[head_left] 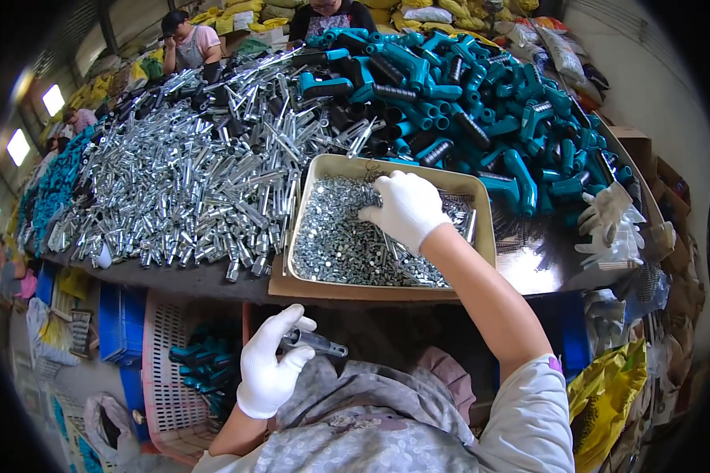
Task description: Assembling small metal and plastic hardware components at a workbench in a manufacturing environment.
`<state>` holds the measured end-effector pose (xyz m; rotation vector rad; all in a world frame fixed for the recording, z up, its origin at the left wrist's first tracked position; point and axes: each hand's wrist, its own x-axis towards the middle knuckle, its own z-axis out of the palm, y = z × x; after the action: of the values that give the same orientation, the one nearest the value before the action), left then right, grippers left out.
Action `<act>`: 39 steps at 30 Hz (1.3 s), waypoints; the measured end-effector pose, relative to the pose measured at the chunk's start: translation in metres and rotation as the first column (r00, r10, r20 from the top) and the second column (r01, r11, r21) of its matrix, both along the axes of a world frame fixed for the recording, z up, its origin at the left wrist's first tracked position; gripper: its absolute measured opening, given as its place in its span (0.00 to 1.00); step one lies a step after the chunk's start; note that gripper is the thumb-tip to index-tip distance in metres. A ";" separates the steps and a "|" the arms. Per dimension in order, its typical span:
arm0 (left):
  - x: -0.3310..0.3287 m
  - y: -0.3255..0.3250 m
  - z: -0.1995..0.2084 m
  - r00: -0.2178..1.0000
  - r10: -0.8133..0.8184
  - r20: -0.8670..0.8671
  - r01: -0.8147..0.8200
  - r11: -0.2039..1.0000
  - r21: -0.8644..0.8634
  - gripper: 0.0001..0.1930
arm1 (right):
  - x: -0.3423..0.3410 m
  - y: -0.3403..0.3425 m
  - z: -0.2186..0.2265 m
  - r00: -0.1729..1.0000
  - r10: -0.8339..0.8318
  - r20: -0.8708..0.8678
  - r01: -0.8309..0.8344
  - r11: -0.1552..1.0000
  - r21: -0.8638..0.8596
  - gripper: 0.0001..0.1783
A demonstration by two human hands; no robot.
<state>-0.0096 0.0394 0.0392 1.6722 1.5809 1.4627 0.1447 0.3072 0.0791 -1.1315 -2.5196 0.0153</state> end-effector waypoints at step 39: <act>0.039 0.014 -0.025 0.850 -0.400 -0.342 0.361 0.916 -0.176 0.19 | 0.154 -0.160 -0.067 0.851 0.025 -0.525 -0.437 0.589 -0.680 0.29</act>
<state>0.0295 0.0530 0.0144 2.1423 1.3578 0.8821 0.2984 0.1470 0.0125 -0.8540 -2.1699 1.4362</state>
